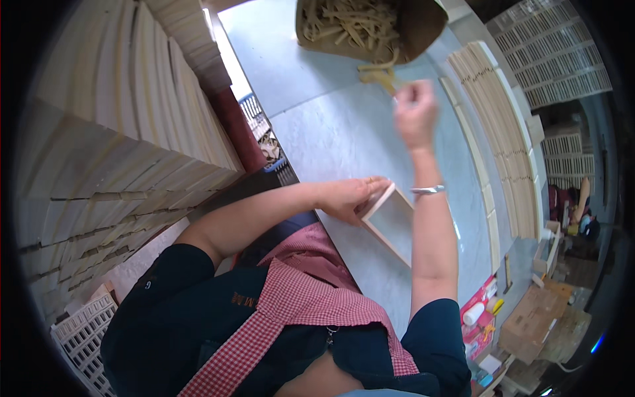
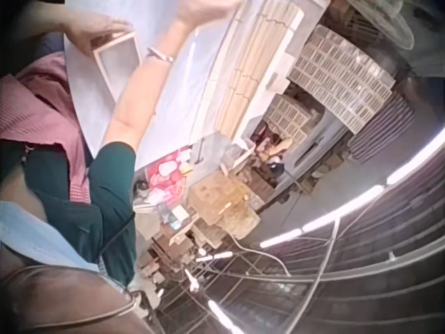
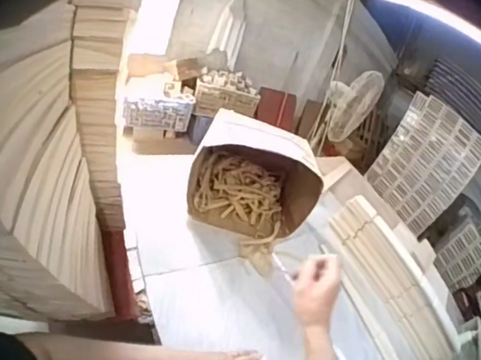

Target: Assembling wooden boxes by gluing panels together and securing them with a pneumatic nail gun.

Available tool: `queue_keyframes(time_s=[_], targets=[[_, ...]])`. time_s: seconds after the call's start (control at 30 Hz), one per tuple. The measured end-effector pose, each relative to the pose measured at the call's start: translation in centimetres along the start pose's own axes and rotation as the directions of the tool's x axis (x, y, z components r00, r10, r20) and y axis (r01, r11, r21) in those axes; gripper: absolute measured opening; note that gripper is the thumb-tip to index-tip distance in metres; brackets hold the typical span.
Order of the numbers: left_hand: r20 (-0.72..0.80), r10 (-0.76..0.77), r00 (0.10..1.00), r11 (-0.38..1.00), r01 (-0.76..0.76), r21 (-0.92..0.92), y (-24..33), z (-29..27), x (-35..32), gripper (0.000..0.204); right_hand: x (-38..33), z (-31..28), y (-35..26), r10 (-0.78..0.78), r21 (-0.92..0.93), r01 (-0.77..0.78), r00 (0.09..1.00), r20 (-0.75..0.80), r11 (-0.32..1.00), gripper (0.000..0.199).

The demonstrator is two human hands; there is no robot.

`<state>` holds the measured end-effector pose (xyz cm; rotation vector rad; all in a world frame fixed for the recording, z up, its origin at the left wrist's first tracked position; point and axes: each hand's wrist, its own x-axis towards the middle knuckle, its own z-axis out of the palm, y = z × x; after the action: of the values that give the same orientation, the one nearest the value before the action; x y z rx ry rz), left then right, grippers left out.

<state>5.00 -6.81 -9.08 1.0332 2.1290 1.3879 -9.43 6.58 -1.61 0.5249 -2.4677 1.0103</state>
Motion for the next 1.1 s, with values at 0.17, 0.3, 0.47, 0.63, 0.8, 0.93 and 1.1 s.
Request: queue_keyframes(time_s=[0.17, 0.3, 0.47, 0.63, 0.8, 0.93, 1.1], targets=[[0.051, -0.067, 0.996, 0.998, 0.066, 0.020, 0.3, -0.7, 0.0, 0.105, 0.2, -14.0, 1.1, 0.279, 0.150, -0.241, 0.891, -0.359, 0.959, 0.006], [0.102, -0.173, 0.980, 0.985, 0.174, 0.002, 1.4, -1.2, 0.3, 0.109, -5.9, -15.3, 2.5, 0.301, -0.259, -0.282, 0.953, 0.034, 0.924, 0.004], [0.026, -0.103, 0.994, 0.993, 0.104, -0.055, -0.2, -0.1, 0.1, 0.118, -11.3, -10.2, 0.1, 0.312, -0.046, -0.318, 0.877, 0.366, 0.947, 0.006], [-0.028, -0.069, 0.997, 0.997, 0.068, -0.048, 0.4, 0.0, -0.2, 0.121, -12.2, -9.3, -2.6, 0.237, 0.001, -0.284, 0.803, 0.547, 0.959, 0.010], [0.046, -0.138, 0.989, 0.989, 0.141, -0.052, 1.5, -0.7, -0.1, 0.125, -13.3, -9.6, -3.1, 0.208, 0.064, -0.316, 0.749, 0.629, 0.947, 0.018], [-0.015, -0.009, 1.000, 0.998, 0.010, 0.062, 0.2, -0.3, 0.1, 0.129, -14.2, -10.1, -3.1, 0.235, 0.052, -0.348, 0.729, 0.643, 0.936, 0.022], [-0.021, -0.039, 0.999, 0.991, 0.041, 0.124, 0.8, -0.7, 0.1, 0.129, -15.2, -9.5, -3.3, 0.221, 0.050, -0.301, 0.795, 0.565, 0.952, 0.026]])
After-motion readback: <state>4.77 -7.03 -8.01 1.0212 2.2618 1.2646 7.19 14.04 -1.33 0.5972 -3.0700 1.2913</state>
